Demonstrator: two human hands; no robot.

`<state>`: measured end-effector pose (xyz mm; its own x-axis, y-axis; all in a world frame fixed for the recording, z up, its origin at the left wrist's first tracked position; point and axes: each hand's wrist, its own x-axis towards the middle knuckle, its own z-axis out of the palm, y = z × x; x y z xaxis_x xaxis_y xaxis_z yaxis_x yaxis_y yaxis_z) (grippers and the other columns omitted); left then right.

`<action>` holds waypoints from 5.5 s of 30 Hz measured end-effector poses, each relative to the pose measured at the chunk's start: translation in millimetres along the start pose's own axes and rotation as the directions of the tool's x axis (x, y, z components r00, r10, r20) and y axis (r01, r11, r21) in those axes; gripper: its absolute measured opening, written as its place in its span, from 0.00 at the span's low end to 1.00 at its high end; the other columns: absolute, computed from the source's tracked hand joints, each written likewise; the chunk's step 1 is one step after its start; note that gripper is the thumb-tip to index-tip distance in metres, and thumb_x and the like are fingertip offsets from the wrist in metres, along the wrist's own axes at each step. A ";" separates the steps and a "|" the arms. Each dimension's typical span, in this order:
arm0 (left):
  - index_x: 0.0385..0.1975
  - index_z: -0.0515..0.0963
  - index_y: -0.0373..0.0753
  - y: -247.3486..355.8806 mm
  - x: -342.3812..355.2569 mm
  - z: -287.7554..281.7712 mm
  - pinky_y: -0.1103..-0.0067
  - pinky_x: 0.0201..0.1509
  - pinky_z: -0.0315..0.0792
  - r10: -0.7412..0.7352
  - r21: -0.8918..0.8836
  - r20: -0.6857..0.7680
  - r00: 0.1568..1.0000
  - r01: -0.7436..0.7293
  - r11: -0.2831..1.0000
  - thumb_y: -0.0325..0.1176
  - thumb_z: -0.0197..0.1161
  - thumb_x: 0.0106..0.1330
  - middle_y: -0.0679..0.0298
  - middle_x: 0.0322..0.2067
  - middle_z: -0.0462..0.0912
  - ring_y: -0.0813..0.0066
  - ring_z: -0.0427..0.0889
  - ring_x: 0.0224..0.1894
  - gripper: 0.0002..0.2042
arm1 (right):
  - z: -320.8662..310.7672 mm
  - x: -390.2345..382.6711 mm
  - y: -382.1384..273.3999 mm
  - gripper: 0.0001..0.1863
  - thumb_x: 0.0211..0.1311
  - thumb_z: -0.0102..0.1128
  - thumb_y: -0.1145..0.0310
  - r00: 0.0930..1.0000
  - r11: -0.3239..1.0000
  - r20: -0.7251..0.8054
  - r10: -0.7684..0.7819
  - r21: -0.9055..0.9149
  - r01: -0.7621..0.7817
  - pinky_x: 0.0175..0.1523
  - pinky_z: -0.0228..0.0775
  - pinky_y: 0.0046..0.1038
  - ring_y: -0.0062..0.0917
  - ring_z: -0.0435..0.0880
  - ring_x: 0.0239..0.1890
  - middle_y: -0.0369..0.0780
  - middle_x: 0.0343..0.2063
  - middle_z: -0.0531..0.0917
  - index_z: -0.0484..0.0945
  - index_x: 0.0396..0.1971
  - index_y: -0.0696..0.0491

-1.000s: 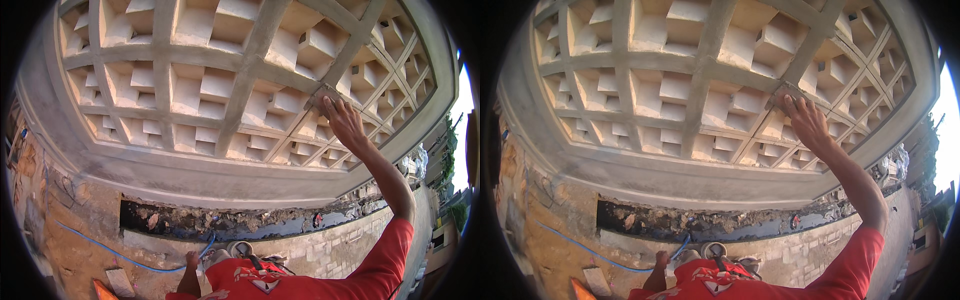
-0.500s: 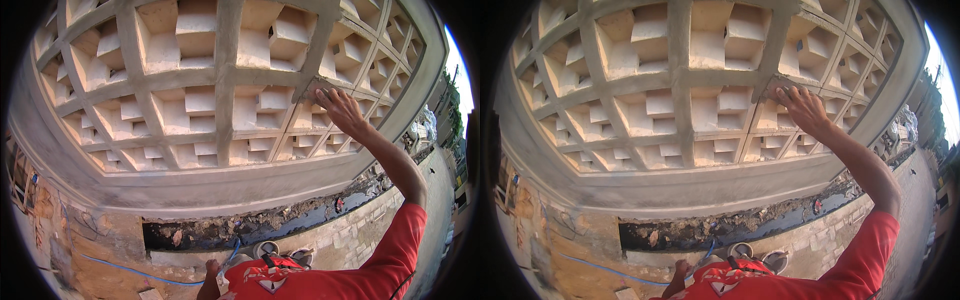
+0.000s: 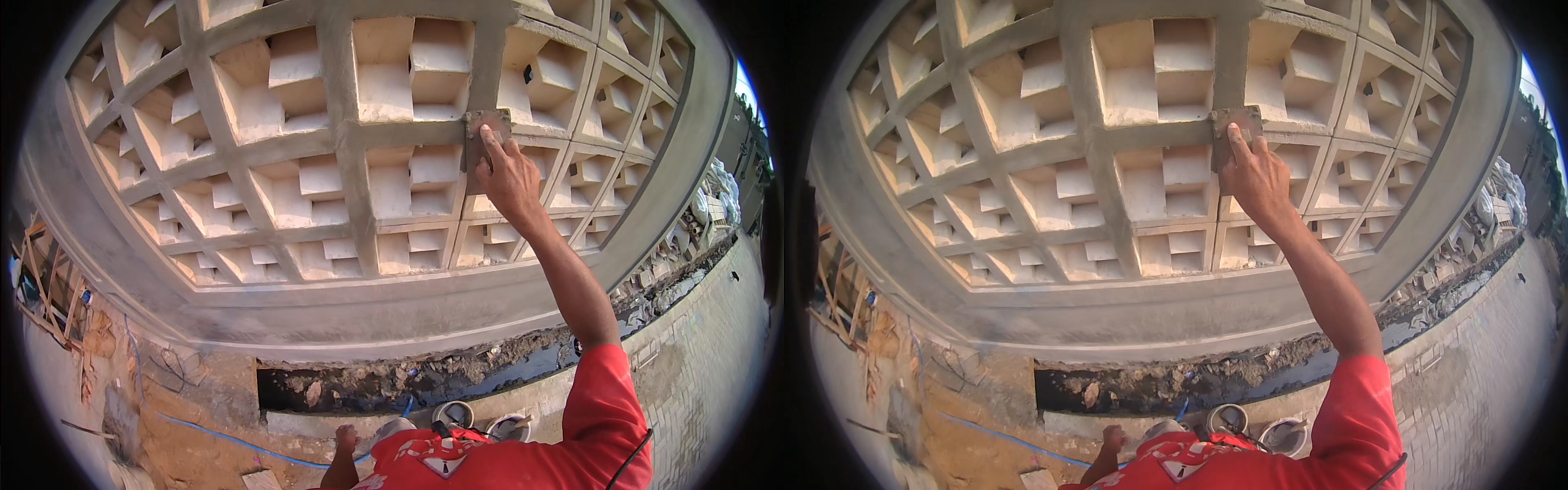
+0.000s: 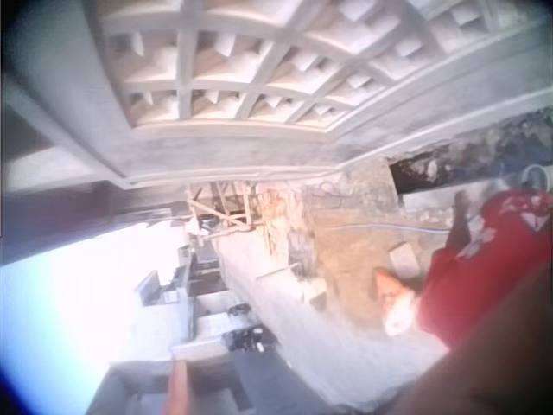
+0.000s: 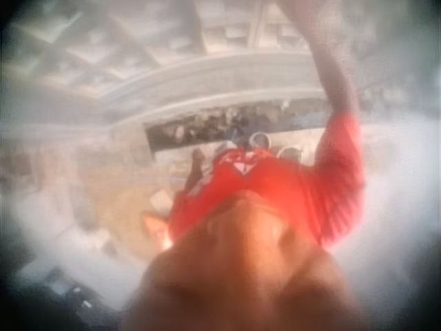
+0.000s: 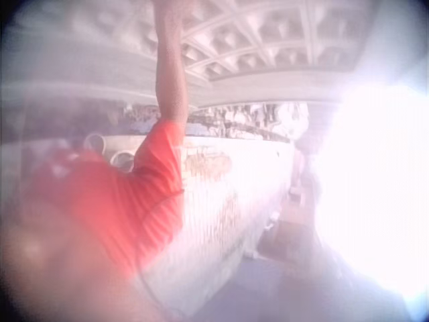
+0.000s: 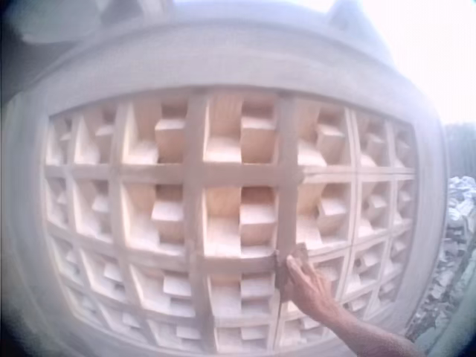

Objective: The person applies plaster to a geometrically patterned ceiling using a trowel. They repeatedly scoop plaster from a bucket and smooth it into the recessed sections of the ceiling.

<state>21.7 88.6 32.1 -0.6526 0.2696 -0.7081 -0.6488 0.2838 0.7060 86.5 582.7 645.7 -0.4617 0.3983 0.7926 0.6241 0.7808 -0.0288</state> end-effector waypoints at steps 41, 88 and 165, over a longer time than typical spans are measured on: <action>0.43 0.74 0.34 -140.7 -111.9 20.8 0.72 0.21 0.78 -0.210 -0.048 -0.094 0.973 0.206 0.977 0.34 0.58 0.65 0.56 0.31 0.80 0.63 0.82 0.26 0.12 | -61.9 58.2 0.4 0.29 0.50 0.54 0.64 0.986 0.988 -0.118 -0.117 0.091 0.128 0.42 0.75 0.42 0.43 0.83 0.37 0.50 0.38 0.81 0.73 0.57 0.46; 0.38 0.80 0.40 -179.0 -73.4 -18.8 0.72 0.39 0.78 0.070 0.354 0.064 0.995 -0.089 0.931 0.34 0.71 0.47 0.61 0.34 0.82 0.66 0.80 0.43 0.16 | 35.5 -129.0 8.0 0.30 0.56 0.53 0.70 0.934 0.778 0.347 -0.083 0.608 -0.157 0.46 0.75 0.33 0.33 0.82 0.39 0.47 0.43 0.80 0.66 0.62 0.53; 0.46 0.73 0.36 152.8 61.0 -205.2 0.70 0.26 0.76 -0.242 0.374 0.035 0.970 0.212 0.903 0.36 0.55 0.67 0.53 0.38 0.80 0.58 0.82 0.32 0.13 | 39.8 16.5 -156.3 0.26 0.53 0.56 0.67 0.672 0.630 -0.148 0.725 0.537 -0.561 0.52 0.70 0.35 0.42 0.81 0.44 0.52 0.39 0.82 0.74 0.54 0.59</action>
<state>-197.6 -40.5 98.9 -0.4618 0.2253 -0.8579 -0.5777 0.6576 0.4836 -43.8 486.4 639.0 0.2355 0.7628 0.6023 0.3135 0.5270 -0.7900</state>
